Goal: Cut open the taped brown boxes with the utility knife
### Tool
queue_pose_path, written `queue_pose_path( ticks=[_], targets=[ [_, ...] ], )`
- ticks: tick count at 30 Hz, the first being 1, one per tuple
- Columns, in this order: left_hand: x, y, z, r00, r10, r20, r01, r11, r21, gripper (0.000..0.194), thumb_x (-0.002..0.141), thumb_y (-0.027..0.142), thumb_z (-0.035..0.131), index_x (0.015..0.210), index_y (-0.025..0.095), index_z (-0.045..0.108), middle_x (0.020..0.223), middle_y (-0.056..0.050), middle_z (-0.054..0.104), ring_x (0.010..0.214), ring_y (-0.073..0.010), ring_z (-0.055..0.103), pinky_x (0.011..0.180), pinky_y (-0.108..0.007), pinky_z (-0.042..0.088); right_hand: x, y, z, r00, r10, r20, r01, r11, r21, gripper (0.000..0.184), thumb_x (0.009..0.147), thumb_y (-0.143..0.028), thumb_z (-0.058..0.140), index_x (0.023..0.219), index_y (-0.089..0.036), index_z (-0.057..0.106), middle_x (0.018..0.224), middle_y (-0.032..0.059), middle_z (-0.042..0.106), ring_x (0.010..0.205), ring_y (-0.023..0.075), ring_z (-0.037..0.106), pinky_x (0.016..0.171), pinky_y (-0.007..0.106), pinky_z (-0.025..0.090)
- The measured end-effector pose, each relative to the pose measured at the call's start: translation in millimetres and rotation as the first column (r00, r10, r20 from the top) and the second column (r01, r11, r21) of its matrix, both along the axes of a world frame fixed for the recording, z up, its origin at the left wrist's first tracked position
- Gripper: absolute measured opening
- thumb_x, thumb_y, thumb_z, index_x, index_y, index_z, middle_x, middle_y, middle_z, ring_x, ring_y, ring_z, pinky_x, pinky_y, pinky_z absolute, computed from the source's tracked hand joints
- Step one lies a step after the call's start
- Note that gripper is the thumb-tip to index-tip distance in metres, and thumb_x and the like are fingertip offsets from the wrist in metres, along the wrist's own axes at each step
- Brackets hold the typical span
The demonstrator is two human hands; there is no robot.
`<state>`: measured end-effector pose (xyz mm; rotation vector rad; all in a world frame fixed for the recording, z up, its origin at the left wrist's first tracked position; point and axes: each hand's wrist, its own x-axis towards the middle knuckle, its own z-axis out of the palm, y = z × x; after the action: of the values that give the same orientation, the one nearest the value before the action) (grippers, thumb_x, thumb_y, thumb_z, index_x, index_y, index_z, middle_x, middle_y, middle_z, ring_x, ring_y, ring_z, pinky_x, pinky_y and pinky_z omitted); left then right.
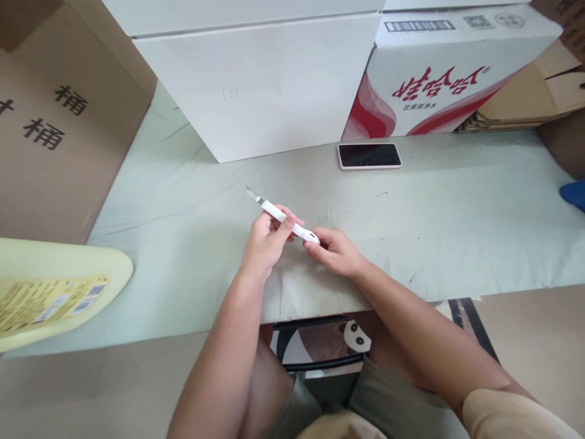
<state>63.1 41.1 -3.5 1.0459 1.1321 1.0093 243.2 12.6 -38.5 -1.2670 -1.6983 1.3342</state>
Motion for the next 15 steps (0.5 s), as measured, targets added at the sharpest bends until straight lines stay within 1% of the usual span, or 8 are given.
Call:
queue_pose_path(
  ticks=[4,9,15],
  targets=[
    [-1.1,-1.1,-3.2,0.998,-0.046,-0.045,0.047,0.999,0.008,0.057,0.076,0.072,0.083,0.091,0.02,0.062,0.084,-0.007,0.079,0.077,-0.017,0.07,0.067,-0.026,0.052,0.0,-0.6,0.6,1.0,0.006,0.02,-0.007,1.0,0.014,0.052,0.094,-0.067,0.052,0.075,-0.019,0.054,0.062,-0.0024,0.047,0.059,0.0108,0.042,0.059,0.027,0.034],
    [-1.6,-1.3,-3.2,0.998,-0.043,-0.055,0.044,0.999,0.011,0.057,0.077,0.072,0.082,0.093,0.02,0.063,0.083,-0.007,0.079,0.08,-0.0186,0.072,0.07,-0.027,0.053,-0.4,-0.3,1.1,0.999,0.011,0.03,-0.012,1.0,0.002,0.053,0.096,-0.067,0.05,0.075,-0.018,0.057,0.064,-0.0005,0.053,0.059,0.0113,0.046,0.06,0.026,0.036],
    [-0.5,-1.5,-4.2,0.999,-0.022,-0.049,0.023,1.0,0.014,0.055,0.077,0.07,0.083,0.092,0.02,0.065,0.085,-0.008,0.08,0.077,-0.0182,0.072,0.067,-0.026,0.053,-0.8,-1.5,2.8,0.998,0.027,0.058,-0.025,0.999,-0.029,0.054,0.099,-0.065,0.045,0.075,-0.018,0.058,0.065,0.0011,0.058,0.06,0.0122,0.051,0.061,0.027,0.04]
  ],
)
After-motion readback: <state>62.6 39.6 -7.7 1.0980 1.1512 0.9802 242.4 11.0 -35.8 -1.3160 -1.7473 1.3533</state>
